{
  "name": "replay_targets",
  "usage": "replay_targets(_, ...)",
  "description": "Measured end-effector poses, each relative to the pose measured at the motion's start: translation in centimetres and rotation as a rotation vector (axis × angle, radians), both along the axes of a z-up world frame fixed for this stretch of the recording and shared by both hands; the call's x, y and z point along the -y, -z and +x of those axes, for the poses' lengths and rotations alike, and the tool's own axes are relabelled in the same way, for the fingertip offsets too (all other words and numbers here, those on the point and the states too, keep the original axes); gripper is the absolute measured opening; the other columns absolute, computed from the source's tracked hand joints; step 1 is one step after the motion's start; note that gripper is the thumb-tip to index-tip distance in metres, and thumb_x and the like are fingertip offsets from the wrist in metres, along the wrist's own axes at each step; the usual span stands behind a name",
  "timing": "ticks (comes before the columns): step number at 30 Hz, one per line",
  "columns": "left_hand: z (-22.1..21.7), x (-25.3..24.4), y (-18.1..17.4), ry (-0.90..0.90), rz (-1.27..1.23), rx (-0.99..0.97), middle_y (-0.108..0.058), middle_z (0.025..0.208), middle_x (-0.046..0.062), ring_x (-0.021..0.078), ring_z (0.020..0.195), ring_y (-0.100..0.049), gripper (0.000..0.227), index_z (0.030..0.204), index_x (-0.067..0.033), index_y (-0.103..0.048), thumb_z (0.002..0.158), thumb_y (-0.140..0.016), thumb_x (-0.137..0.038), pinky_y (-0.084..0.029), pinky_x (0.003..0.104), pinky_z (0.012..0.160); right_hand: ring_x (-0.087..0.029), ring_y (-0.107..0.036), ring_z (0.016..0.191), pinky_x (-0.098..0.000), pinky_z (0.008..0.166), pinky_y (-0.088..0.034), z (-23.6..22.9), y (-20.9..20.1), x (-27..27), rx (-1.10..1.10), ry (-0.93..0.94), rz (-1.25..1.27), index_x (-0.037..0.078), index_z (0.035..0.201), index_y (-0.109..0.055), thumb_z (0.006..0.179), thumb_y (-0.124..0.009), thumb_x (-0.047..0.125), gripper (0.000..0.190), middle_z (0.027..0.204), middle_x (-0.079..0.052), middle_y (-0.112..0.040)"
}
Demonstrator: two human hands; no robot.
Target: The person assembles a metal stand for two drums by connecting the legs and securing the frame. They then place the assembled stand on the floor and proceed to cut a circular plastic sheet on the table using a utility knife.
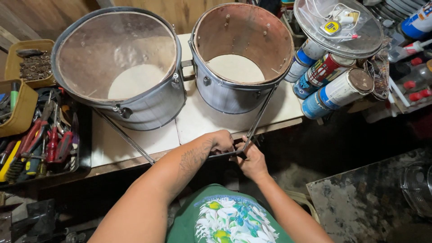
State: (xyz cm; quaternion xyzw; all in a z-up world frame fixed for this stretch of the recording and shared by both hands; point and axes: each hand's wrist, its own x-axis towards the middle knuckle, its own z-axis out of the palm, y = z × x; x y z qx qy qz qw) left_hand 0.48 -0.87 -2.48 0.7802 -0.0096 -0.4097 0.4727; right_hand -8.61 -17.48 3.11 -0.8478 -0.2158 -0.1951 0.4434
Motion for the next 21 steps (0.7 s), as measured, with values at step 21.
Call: replay_targets(21,0.2,-0.5,-1.7,0.076,0.112,0.092,-0.070,0.079,0.024,0.0394,0.077,-0.072,0.014,0.078,-0.0066,-0.080,0.066,-0.086,-0.012,-0.058,0.052,0.057,-0.029,-0.068,0.120,-0.0405,0.101,-0.055,0.1,1.2,0.2,-0.008,0.000,-0.002,0.016,0.077,-0.069,0.071,-0.092,0.027,0.026,0.096,-0.001,-0.078)
